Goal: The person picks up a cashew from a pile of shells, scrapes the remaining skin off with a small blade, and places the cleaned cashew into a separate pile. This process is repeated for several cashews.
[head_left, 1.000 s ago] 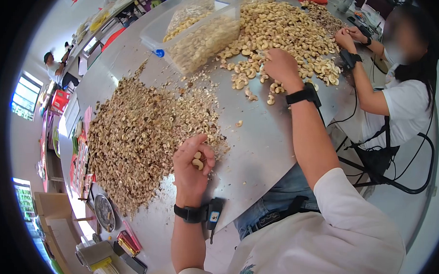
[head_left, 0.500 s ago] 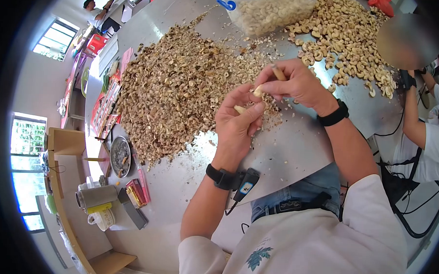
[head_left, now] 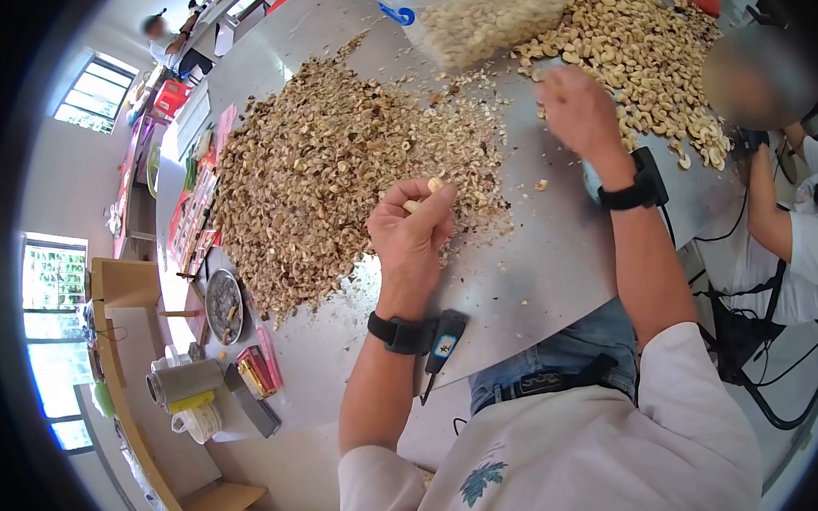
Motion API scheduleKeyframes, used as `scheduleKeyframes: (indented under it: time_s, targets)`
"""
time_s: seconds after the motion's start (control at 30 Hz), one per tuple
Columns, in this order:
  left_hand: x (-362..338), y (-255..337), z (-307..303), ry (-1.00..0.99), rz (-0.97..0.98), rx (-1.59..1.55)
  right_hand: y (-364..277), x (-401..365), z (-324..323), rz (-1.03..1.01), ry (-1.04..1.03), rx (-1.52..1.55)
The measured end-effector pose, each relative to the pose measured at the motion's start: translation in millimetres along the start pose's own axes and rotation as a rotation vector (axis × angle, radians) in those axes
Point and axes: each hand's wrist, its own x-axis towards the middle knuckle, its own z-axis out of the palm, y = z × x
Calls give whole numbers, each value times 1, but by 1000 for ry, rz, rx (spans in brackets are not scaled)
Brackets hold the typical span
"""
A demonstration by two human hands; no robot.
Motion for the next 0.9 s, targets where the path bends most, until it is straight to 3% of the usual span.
scheduleKeyframes:
  time_s: [0.07,0.17,0.27,0.4,0.43,0.57,0.67,0.8,0.83,0.9]
  targets:
    - [-1,1,0,0,-28,5,34,12,-12,133,32,-141]
    - [-1,0,0,-76,-70,-29,80,12,-11,145,164,-203]
    - [-3,1,2,-189,-125,-94,77,16,-26,261,-55,-156]
    - [-2,-1,-4,-293,-173,-258,78,18,-33,356,28,-36]
    - [-1,-1,-4,-296,-176,-297,85,17,-30,311,139,-28]
    - [-2,-3,-4,-202,-211,-259,91,16,-44,395,85,-19]
    - [-4,-2,-2,-175,-225,-228,87,15,-53,348,-43,-7]
    - [-1,-2,-4,-248,-226,-317,89,8,-51,101,-342,278]
    - [-2,0,-2,-248,-233,-336,81,7,-53,182,-469,236]
    - [-2,1,-1,-243,-248,-351,80,8,-49,58,-397,109]
